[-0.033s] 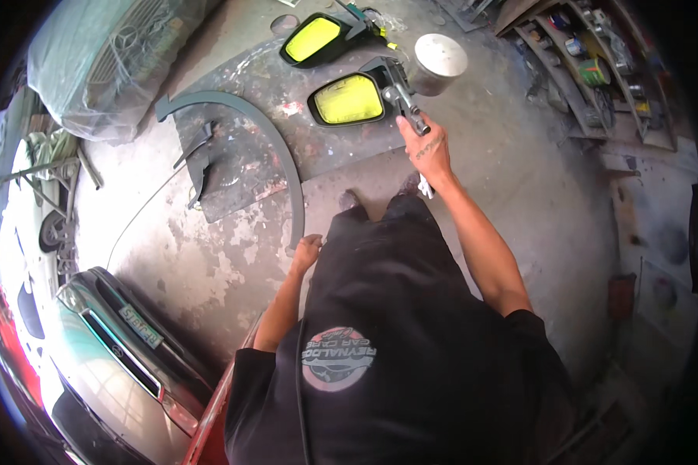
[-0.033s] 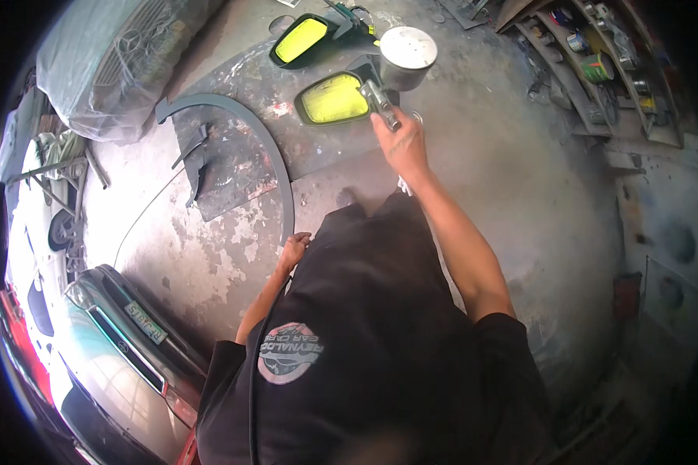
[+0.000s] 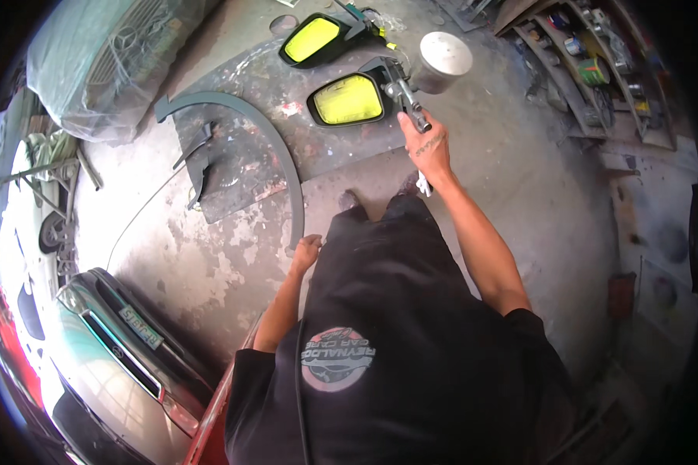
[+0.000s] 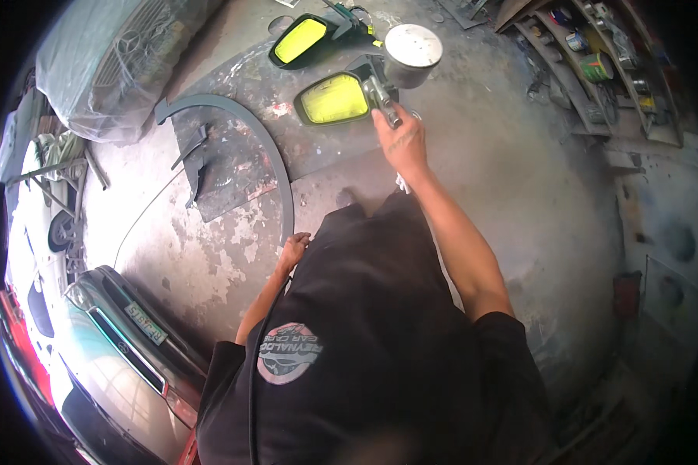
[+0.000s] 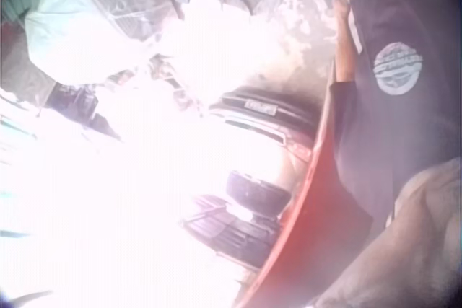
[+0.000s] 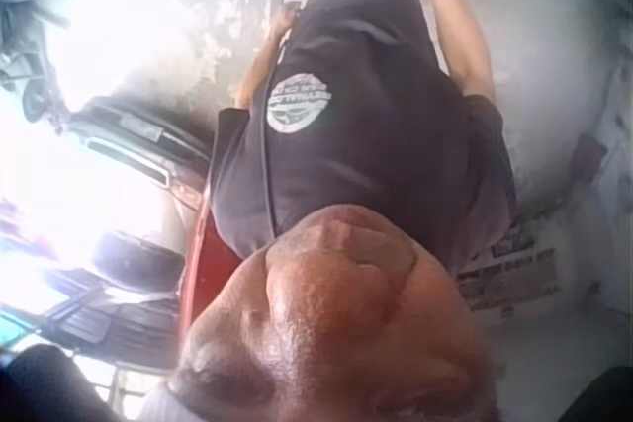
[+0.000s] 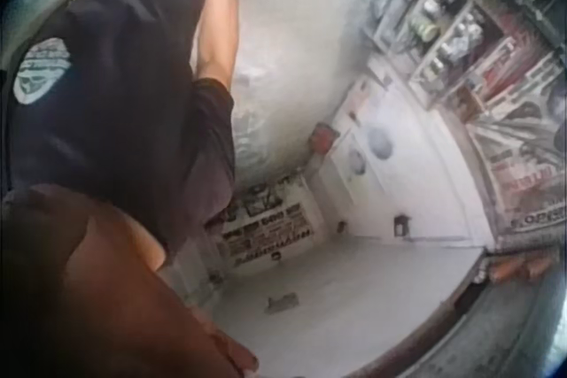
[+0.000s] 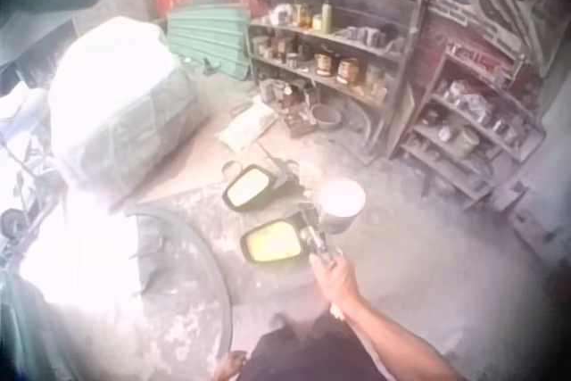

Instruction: The person uses a spray gun to apply white paint to two yellow side mirrors and a curved black trim piece placed on the floor. The person moves around the parts to cover different angles and then returns to the mirrors for additional passes.

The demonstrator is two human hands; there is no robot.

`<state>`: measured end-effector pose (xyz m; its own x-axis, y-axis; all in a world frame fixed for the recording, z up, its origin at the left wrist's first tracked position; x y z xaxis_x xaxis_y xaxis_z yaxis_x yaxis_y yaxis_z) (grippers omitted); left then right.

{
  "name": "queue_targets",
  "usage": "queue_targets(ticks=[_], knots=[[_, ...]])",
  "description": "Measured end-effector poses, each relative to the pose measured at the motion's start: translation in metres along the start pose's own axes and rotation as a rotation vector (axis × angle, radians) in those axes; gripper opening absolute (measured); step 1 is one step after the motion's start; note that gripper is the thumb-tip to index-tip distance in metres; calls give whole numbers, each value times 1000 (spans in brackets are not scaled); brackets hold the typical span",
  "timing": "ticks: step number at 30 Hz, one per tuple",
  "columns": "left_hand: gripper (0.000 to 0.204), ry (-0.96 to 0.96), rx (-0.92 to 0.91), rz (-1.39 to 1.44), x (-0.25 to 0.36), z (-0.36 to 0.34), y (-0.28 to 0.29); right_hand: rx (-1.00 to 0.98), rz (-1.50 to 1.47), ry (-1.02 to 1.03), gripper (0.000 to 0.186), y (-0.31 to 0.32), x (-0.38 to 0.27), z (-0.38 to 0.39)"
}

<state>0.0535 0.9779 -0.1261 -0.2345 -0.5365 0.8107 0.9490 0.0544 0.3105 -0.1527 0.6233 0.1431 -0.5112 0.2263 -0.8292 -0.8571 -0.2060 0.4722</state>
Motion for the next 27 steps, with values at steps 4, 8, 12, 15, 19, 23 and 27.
queue_targets(ticks=[4,8,12,15,19,23,27], knots=[[37,14,-9,7,-12,-1,5,111,-46,54,29,0,-12,-22],[36,67,9,23,-25,-3,10,161,-15,107,32,-12,-15,-47],[37,95,-5,47,-21,-9,18,1,42,32,36,-17,-16,-48],[37,145,-8,88,-13,-12,19,-54,75,53,34,-19,-18,-42],[37,110,-13,172,-15,-13,16,-44,50,30,33,-18,-14,-48],[37,99,-35,126,2,-11,16,73,-44,12,32,-12,-8,-57],[37,61,-51,34,34,-5,22,221,-44,32,32,-5,1,-60]])
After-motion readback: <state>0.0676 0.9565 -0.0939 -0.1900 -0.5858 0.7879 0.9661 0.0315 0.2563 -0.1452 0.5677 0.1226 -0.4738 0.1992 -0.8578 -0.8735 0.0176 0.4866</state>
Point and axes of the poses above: each hand's wrist, its own z-axis away from the middle knuckle, its own y-axis out of the back of the hand, x = y × z, the point moved 3 cm from there along -z, towards the middle knuckle, and after that the axes turned 11 degrees about -y, right-handed, at the moved point
